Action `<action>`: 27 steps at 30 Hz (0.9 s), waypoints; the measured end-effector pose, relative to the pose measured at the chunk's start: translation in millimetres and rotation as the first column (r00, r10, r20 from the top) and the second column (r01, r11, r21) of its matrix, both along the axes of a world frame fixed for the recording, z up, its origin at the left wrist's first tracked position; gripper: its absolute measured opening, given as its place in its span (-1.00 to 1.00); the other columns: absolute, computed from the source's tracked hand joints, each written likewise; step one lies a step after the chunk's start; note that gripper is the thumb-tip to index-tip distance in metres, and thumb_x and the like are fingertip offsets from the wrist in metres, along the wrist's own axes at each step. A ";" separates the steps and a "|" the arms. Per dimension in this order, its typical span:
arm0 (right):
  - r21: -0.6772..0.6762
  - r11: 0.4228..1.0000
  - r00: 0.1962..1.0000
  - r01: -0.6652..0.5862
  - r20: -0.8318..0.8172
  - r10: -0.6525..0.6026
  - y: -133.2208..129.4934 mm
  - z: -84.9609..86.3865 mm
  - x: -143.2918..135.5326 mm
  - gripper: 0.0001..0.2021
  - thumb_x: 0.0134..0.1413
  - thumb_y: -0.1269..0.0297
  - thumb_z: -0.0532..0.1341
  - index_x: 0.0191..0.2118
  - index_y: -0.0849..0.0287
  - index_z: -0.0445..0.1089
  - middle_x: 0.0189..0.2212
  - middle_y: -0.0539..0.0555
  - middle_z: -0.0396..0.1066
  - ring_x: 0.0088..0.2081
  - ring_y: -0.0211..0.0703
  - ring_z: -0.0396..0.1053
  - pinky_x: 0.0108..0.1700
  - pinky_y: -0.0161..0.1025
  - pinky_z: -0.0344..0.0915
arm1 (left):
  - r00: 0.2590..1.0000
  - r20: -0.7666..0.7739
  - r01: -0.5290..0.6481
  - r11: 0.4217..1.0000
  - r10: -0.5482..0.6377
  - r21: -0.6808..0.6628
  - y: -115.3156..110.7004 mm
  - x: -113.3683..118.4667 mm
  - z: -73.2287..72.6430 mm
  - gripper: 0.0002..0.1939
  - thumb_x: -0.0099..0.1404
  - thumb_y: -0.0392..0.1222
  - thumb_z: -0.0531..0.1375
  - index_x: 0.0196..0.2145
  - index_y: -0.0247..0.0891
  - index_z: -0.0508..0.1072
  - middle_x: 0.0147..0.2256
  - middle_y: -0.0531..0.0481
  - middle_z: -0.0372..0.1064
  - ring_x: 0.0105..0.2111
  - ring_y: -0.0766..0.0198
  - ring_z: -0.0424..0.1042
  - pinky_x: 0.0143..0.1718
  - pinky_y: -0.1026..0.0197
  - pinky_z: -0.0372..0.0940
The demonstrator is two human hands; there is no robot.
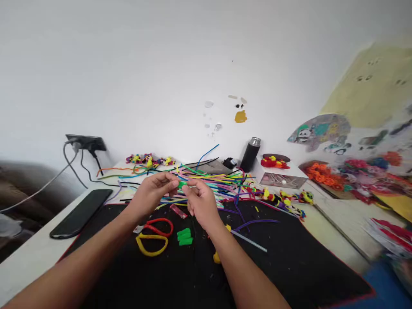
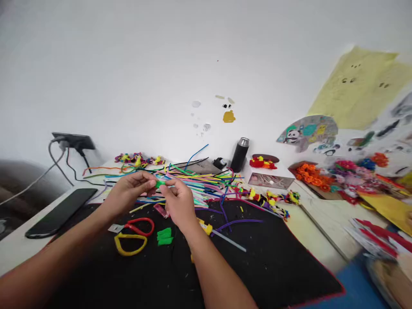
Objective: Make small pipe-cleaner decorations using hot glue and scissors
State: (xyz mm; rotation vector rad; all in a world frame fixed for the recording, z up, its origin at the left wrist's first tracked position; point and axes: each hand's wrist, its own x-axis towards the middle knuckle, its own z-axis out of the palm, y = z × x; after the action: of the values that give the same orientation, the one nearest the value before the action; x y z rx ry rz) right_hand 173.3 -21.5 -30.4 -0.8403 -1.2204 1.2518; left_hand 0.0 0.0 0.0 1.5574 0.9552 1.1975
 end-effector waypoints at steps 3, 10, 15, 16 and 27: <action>-0.020 1.000 1.000 -0.011 -0.018 0.010 0.4 1.5 -0.3 -0.69 0.11 0.00 0.32 -0.23 0.12 0.32 -0.79 -0.29 0.13 -0.80 -0.36 0.02 -0.73 -0.40 -0.04 | 1.000 -0.001 0.003 1.000 -0.003 -0.009 0.7 0.2 -0.7 -0.69 0.25 0.06 0.42 -0.34 -0.24 0.56 -0.51 0.06 0.46 -0.47 0.29 0.40 -0.37 0.24 0.30; 0.008 1.000 1.000 -0.016 0.023 0.016 -1.3 6.3 3.2 -0.66 0.15 -0.01 0.32 -0.15 0.17 0.40 -0.72 -0.22 0.26 -0.79 -0.34 0.13 -0.70 -0.39 0.04 | 0.997 0.073 0.044 0.996 -0.039 -0.079 1.1 0.7 -1.4 -0.66 0.25 0.07 0.42 -0.42 -0.26 0.53 -0.53 0.06 0.45 -0.52 0.32 0.36 -0.43 0.26 0.27; 0.033 0.999 1.000 0.011 0.024 -0.012 -1.0 4.3 3.6 -0.67 0.18 0.03 0.33 -0.11 0.18 0.43 -0.67 -0.21 0.26 -0.76 -0.36 0.16 -0.69 -0.39 0.06 | 0.996 0.072 0.051 0.995 -0.044 -0.092 2.8 -1.8 -1.8 -0.68 0.25 0.06 0.43 -0.38 -0.25 0.55 -0.52 0.06 0.46 -0.50 0.32 0.38 -0.41 0.26 0.27; 0.035 0.999 1.000 0.011 0.025 -0.011 -1.1 4.0 3.5 -0.67 0.19 0.03 0.33 -0.10 0.18 0.43 -0.67 -0.22 0.26 -0.76 -0.36 0.16 -0.68 -0.39 0.06 | 0.997 0.069 0.053 0.995 -0.047 -0.090 3.1 -2.4 -1.6 -0.69 0.25 0.05 0.43 -0.37 -0.25 0.55 -0.51 0.06 0.46 -0.50 0.31 0.38 -0.41 0.26 0.28; 0.051 0.996 0.996 0.079 0.048 -0.081 -0.3 4.3 4.5 -0.67 0.20 0.02 0.31 -0.12 0.20 0.45 -0.69 -0.20 0.24 -0.75 -0.35 0.14 -0.66 -0.38 0.03 | 1.000 -0.016 -0.019 1.000 0.019 -0.001 -0.1 3.1 4.5 -0.68 0.25 0.10 0.40 -0.32 -0.23 0.56 -0.49 0.07 0.46 -0.48 0.28 0.42 -0.39 0.23 0.33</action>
State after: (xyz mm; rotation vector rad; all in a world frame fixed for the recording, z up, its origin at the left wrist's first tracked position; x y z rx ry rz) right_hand 177.7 -21.9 -26.1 -0.8812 -1.2404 1.1380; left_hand 3.1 -0.1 4.5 1.5624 0.9832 1.1996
